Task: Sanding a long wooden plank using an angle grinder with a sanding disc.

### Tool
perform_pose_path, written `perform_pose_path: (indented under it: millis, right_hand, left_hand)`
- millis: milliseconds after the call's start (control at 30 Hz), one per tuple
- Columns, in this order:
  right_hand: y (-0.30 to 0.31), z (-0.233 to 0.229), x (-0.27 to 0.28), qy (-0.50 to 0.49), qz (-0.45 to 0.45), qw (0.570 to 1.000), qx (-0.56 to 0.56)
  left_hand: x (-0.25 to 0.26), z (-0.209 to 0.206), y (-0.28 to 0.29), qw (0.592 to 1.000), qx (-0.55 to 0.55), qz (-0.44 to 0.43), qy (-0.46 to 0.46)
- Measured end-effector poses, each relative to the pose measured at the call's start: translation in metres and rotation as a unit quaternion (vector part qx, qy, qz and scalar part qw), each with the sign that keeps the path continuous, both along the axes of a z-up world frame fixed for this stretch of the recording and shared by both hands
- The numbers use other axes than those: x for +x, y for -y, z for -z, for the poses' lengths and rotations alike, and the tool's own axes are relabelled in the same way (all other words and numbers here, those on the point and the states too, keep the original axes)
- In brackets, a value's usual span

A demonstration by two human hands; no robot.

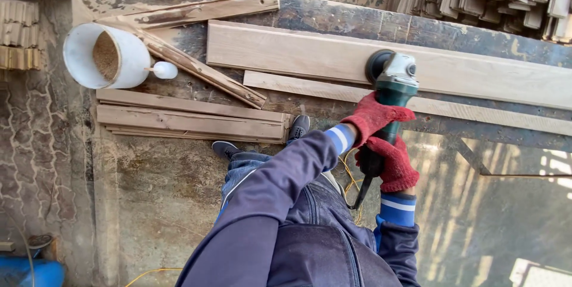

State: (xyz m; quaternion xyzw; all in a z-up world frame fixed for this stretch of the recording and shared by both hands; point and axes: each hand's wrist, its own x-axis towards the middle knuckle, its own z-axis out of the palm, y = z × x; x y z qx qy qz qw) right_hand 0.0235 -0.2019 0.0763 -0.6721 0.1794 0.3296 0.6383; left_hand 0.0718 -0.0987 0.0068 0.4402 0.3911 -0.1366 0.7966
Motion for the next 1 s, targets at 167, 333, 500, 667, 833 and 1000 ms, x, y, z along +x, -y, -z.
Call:
perform_pose_path:
  millis: [167, 333, 500, 667, 833, 1000]
  right_hand:
    - [-0.042, -0.005, -0.009, 0.008, -0.112, 0.993, -0.044]
    - [-0.098, -0.007, -0.024, 0.008, -0.232, 0.972, -0.047]
    - [-0.147, 0.017, -0.04, -0.012, -0.328, 0.944, -0.048]
    - [-0.169, 0.011, -0.054, -0.001, -0.381, 0.922, -0.064]
    - [-0.144, -0.011, -0.05, -0.002, -0.31, 0.946, -0.094]
    - [-0.145, -0.019, -0.056, 0.005, -0.297, 0.949, -0.102]
  left_hand:
    - [-0.036, 0.011, -0.049, 0.995, -0.003, -0.094, -0.01]
    - [-0.086, -0.005, -0.109, 0.969, -0.023, -0.247, 0.012]
    - [-0.133, 0.001, -0.161, 0.944, -0.01, -0.327, 0.033]
    - [-0.176, -0.05, -0.205, 0.989, -0.045, -0.028, 0.137]
    - [-0.121, -0.011, -0.147, 0.967, 0.027, -0.251, -0.024]
    - [-0.125, -0.018, -0.151, 0.978, 0.009, -0.209, -0.023]
